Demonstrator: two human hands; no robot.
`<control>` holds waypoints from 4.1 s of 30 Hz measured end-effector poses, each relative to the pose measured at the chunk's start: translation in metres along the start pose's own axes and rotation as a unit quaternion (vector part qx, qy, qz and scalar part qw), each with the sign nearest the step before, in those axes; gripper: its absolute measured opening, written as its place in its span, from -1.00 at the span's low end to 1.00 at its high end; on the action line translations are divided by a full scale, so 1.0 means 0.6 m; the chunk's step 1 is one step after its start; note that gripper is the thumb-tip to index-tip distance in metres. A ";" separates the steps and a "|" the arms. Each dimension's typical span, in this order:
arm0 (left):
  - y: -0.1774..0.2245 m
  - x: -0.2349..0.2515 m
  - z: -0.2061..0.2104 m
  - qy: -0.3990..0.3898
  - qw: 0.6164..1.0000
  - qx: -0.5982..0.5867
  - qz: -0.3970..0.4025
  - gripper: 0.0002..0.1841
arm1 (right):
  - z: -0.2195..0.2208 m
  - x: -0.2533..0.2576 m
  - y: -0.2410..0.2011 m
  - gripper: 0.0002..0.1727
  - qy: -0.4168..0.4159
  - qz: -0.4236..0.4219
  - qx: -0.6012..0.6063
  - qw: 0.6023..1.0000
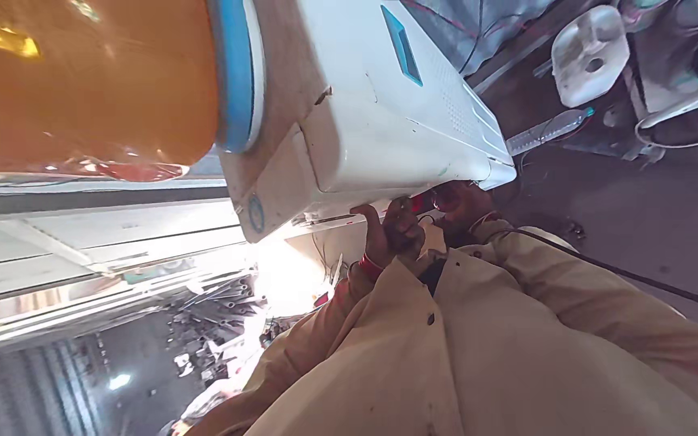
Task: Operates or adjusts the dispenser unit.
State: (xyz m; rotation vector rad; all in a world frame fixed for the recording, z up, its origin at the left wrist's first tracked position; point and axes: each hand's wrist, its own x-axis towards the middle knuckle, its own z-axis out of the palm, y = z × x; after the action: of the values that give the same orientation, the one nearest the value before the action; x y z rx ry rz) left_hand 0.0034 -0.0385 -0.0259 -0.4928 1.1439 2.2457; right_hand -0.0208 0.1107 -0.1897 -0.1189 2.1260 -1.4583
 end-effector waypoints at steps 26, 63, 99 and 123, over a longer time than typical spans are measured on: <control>-0.002 0.007 -0.007 -0.034 0.999 -0.030 -0.007 -0.17 | 0.013 0.007 0.017 -0.22 0.039 -0.046 0.026 0.998; 0.002 0.003 0.005 0.008 1.000 -0.023 -0.011 -0.18 | 0.002 0.004 0.002 -0.21 0.012 -0.010 0.010 1.000; 0.002 0.003 0.002 -0.004 0.998 -0.063 -0.016 -0.17 | 0.008 0.002 0.000 -0.23 0.049 -0.015 -0.006 0.999; 0.001 0.003 0.001 -0.020 0.999 -0.026 -0.006 -0.21 | 0.015 0.007 0.016 -0.22 0.057 -0.043 0.017 0.997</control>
State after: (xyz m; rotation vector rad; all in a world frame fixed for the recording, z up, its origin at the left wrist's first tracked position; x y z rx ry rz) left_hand 0.0014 -0.0376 -0.0260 -0.4720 1.0617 2.2695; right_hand -0.0175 0.1054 -0.2024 -0.1196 2.2103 -1.5834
